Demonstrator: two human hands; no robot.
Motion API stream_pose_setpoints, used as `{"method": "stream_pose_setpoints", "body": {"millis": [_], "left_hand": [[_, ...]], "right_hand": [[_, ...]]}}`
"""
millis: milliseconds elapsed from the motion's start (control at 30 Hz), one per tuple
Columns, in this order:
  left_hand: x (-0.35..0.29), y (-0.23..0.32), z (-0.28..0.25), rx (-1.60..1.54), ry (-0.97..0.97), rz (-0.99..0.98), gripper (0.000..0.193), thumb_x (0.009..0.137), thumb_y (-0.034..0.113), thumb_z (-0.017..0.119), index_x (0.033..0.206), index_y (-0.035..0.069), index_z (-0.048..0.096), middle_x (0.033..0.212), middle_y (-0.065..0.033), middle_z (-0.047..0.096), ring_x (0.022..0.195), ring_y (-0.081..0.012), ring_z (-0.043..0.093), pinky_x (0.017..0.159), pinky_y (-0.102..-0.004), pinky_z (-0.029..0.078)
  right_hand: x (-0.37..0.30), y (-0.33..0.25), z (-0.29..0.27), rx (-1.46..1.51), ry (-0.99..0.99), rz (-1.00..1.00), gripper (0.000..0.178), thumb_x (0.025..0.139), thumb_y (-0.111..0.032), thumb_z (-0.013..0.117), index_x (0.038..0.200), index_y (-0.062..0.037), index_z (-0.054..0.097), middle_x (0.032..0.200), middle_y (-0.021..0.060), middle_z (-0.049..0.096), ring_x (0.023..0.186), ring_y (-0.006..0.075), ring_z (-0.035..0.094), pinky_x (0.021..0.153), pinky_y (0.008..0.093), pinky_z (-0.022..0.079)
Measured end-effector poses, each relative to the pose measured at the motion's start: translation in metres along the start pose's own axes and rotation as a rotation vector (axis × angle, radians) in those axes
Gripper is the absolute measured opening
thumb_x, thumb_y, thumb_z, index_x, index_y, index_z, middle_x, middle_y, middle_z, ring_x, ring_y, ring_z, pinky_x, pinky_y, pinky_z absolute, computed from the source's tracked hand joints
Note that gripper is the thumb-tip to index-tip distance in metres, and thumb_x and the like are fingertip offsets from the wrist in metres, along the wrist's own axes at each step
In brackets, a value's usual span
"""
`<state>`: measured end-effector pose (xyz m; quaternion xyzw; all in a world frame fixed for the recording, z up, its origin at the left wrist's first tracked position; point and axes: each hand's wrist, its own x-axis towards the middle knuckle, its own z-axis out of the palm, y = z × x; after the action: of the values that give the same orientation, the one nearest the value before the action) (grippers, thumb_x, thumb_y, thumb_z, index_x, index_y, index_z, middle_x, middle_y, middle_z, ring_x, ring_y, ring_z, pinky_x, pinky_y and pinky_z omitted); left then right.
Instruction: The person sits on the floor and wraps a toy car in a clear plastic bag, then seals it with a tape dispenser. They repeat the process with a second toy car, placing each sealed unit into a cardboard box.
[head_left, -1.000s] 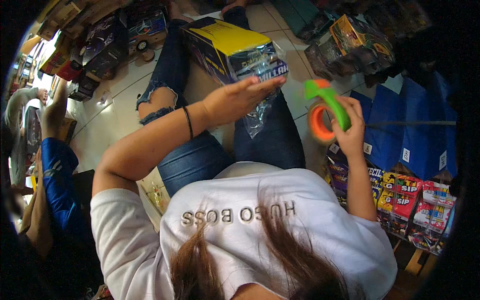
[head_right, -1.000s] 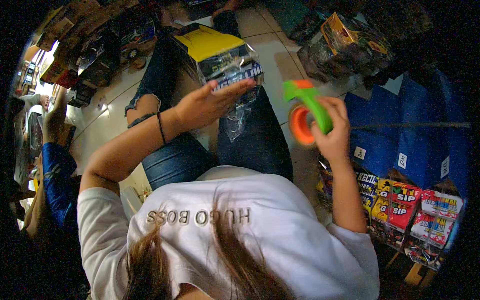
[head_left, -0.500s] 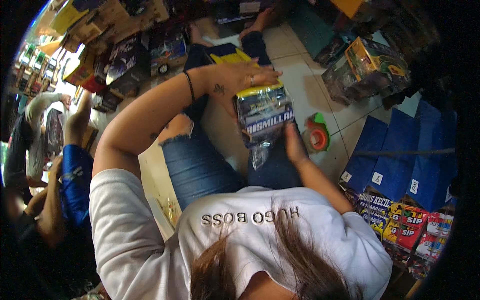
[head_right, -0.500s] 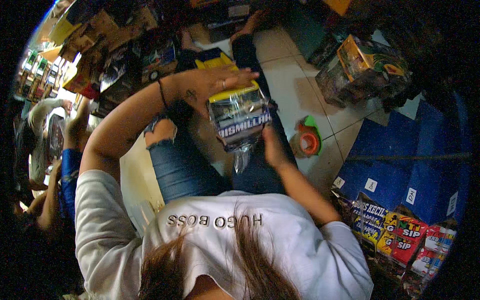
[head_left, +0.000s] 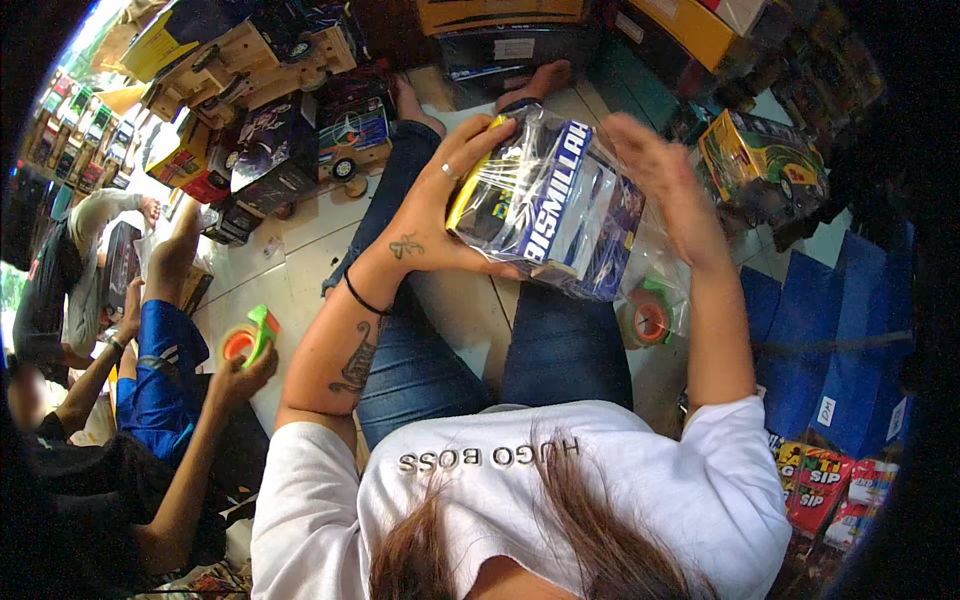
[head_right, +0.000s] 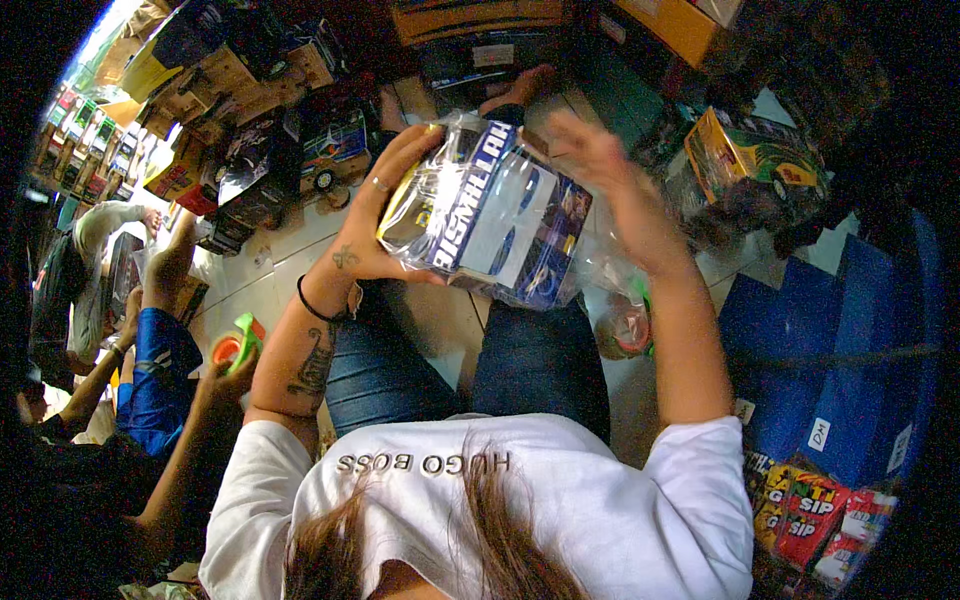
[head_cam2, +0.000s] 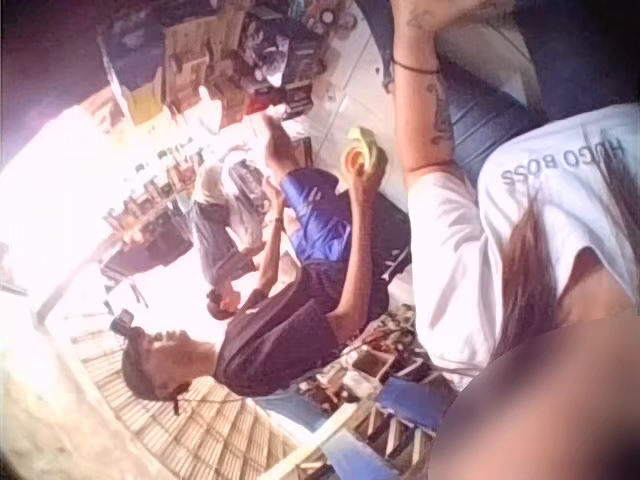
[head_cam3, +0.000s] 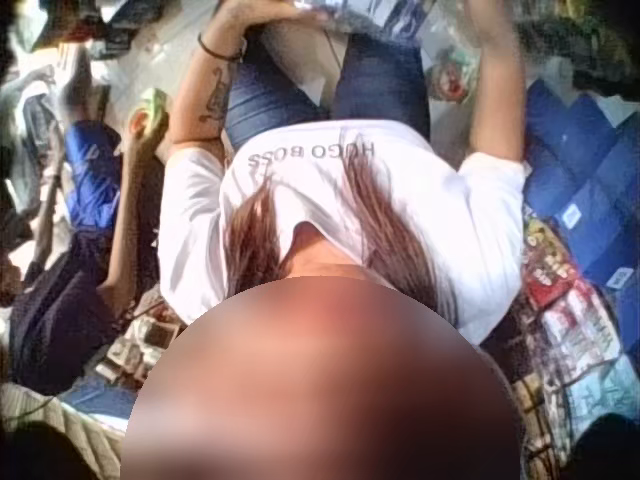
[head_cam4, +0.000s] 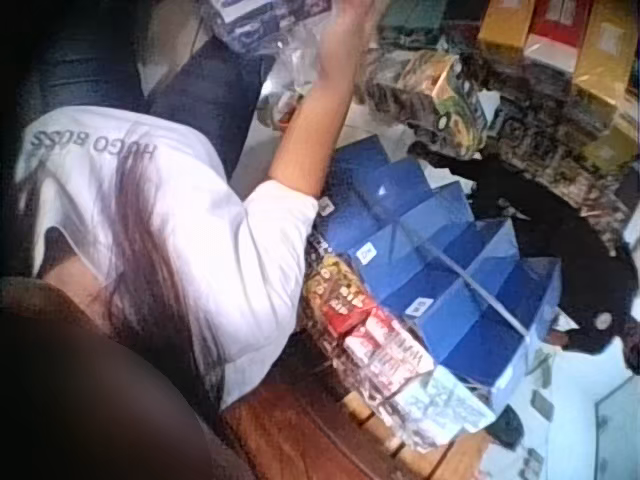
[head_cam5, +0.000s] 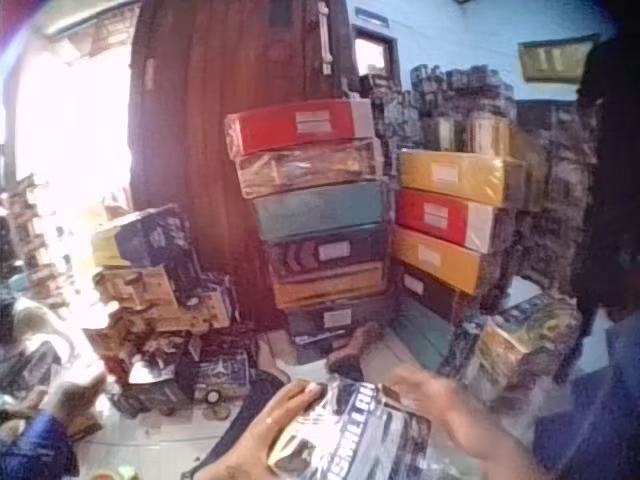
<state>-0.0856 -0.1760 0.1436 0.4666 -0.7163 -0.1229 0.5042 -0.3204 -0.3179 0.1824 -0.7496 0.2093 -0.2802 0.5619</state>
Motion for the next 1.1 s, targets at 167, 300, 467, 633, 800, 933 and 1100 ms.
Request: {"method": "stream_pose_setpoints", "body": {"millis": [167,300,467,633,800,933,1100], "left_hand": [[-0.006,-0.014,-0.008,-0.037,0.089,-0.014,0.124,0.041,0.038,0.093,0.145,0.004,0.035,0.146,-0.0173,0.036,0.136,-0.0328,0.033,0.112,-0.0406,0.025],[-0.014,-0.027,-0.011,-0.25,0.177,-0.131,0.127,0.042,0.035,0.094,0.146,0.001,0.03,0.149,-0.014,0.034,0.138,-0.0266,0.031,0.113,-0.0371,0.022],[-0.028,-0.035,-0.017,-0.332,0.244,-0.193,0.131,0.042,0.035,0.094,0.147,-0.002,0.025,0.149,-0.015,0.033,0.136,-0.0249,0.034,0.113,-0.0353,0.024],[-0.038,-0.035,-0.022,-0.468,0.329,-0.155,0.133,0.042,0.035,0.094,0.147,-0.002,0.021,0.144,-0.0168,0.04,0.131,-0.0259,0.043,0.111,-0.038,0.03],[-0.043,-0.035,-0.022,-0.561,0.387,-0.218,0.135,0.042,0.034,0.095,0.148,-0.003,0.019,0.145,-0.0174,0.038,0.132,-0.026,0.041,0.111,-0.0385,0.03],[-0.05,-0.032,-0.021,-0.532,0.371,-0.171,0.136,0.041,0.035,0.095,0.147,-0.003,0.019,0.145,-0.0179,0.038,0.133,-0.0269,0.04,0.111,-0.0392,0.03],[-0.053,-0.033,-0.021,-0.529,0.421,-0.171,0.143,0.042,0.039,0.095,0.15,0.001,0.01,0.144,-0.0201,0.037,0.132,-0.03,0.04,0.11,-0.0403,0.031]], "right_hand": [[-0.085,0.022,0.01,-0.485,0.524,-0.585,0.066,0.086,-0.051,0.06,0.127,-0.0006,0.048,0.131,0.0181,0.046,0.117,0.029,0.048,0.098,0.0391,0.038],[-0.1,0.059,0.036,-0.337,0.38,-0.293,0.03,0.091,-0.02,0.062,0.113,-0.0011,0.056,0.11,0.0116,0.057,0.099,0.0213,0.055,0.083,0.0304,0.045],[-0.064,0.063,0.07,0.304,0.246,-0.153,0.02,0.093,-0.007,0.057,0.113,-0.0025,0.053,0.099,0.0068,0.062,0.088,0.0119,0.057,0.078,0.0249,0.045],[-0.027,0.046,0.091,0.639,0.18,-0.052,0.028,0.087,-0.004,0.064,0.113,-0.0039,0.054,0.095,0.0081,0.065,0.085,0.0161,0.059,0.077,0.0301,0.047],[-0.037,0.039,0.098,-0.519,0.268,-0.451,0.024,0.087,-0.023,0.059,0.101,-0.0056,0.068,0.117,0.0139,0.059,0.113,0.0346,0.045,0.097,0.0476,0.033],[-0.051,0.046,0.102,-0.682,0.161,-0.605,0.044,0.09,-0.04,0.052,0.112,-0.0024,0.06,0.126,0.0171,0.051,0.123,0.038,0.036,0.105,0.0513,0.017],[-0.046,0.056,0.095,0.191,-0.05,-0.357,0.061,0.09,-0.051,0.045,0.126,-0.0019,0.042,0.125,0.0197,0.049,0.128,0.0339,0.036,0.109,0.0443,0.018]]}}
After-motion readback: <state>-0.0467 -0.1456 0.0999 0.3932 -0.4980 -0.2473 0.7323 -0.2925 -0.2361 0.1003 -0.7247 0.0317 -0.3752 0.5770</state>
